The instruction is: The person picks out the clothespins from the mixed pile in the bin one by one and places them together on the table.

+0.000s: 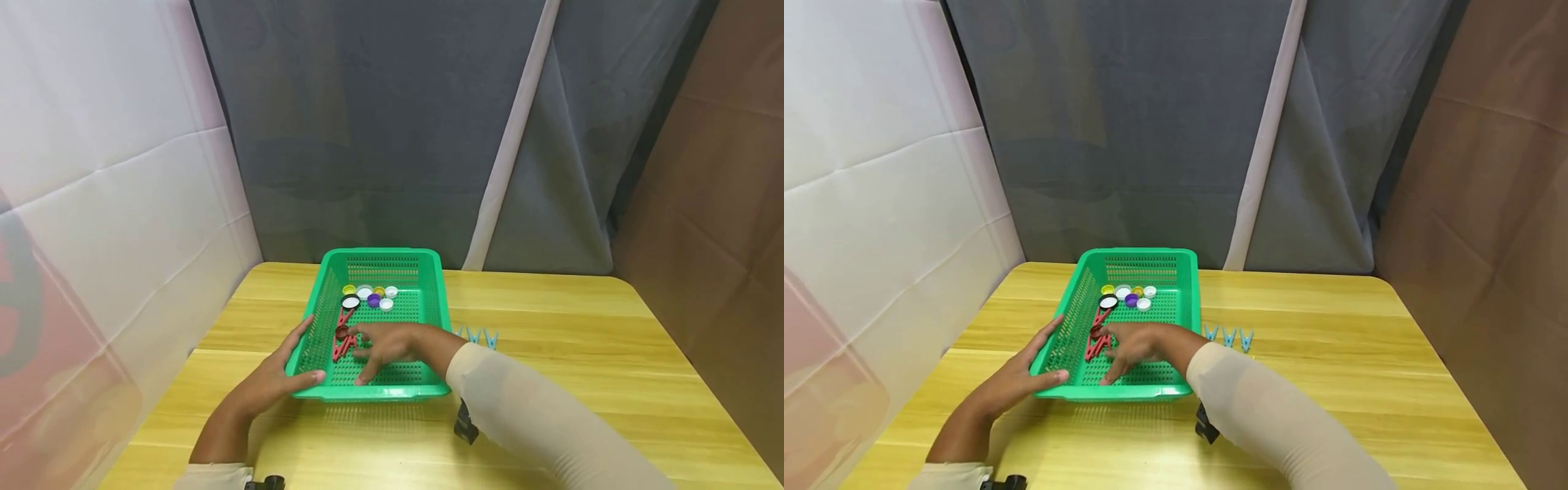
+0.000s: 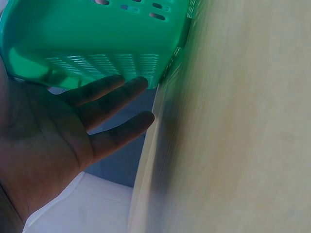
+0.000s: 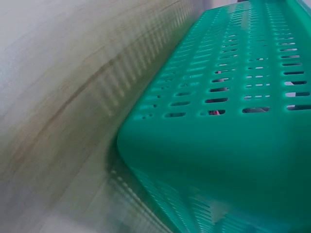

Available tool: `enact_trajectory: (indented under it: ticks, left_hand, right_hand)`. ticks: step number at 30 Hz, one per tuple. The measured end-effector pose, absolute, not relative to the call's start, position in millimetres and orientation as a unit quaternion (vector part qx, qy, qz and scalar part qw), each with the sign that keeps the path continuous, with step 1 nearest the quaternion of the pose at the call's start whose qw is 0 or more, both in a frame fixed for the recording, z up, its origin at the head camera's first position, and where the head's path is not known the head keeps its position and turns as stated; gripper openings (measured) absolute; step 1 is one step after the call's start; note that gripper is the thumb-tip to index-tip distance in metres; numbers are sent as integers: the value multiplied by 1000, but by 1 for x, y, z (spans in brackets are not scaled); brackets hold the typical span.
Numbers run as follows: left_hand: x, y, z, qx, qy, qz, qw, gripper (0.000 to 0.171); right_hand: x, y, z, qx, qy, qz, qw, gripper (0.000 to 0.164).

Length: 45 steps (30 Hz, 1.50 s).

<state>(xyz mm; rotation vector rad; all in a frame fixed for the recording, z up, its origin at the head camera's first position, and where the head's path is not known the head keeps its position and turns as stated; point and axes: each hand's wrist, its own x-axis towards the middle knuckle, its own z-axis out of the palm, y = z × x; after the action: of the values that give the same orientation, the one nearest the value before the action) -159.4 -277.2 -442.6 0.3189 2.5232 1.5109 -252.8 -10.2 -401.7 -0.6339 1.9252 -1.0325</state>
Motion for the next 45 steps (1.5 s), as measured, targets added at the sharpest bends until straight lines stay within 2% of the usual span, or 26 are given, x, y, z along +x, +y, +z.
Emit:
enact_trajectory:
  ticks: [8,17,25,31,37,45]
  left_hand:
    - [-160,-279,-443,120,843,516,93,108]
    - [-160,-279,-442,114,845,514,93,108]
    - [-160,-280,-444,112,847,511,93,108]
    - [-161,-280,-445,110,847,512,93,108]
    - [-160,-280,-446,107,846,514,94,109]
    - [-160,-279,-445,111,847,512,88,110]
  right_hand:
    - [-252,-12,-403,-260,757,-410,438,111]
    - [-254,-14,-405,-258,771,-389,432,116]
    - [-255,-14,-407,-232,786,-396,415,107]
    - [-255,-12,-408,-215,807,-400,378,99]
    - [-253,-11,-406,-179,837,-415,310,92]
    - [-257,-13,-406,-135,861,-442,213,69]
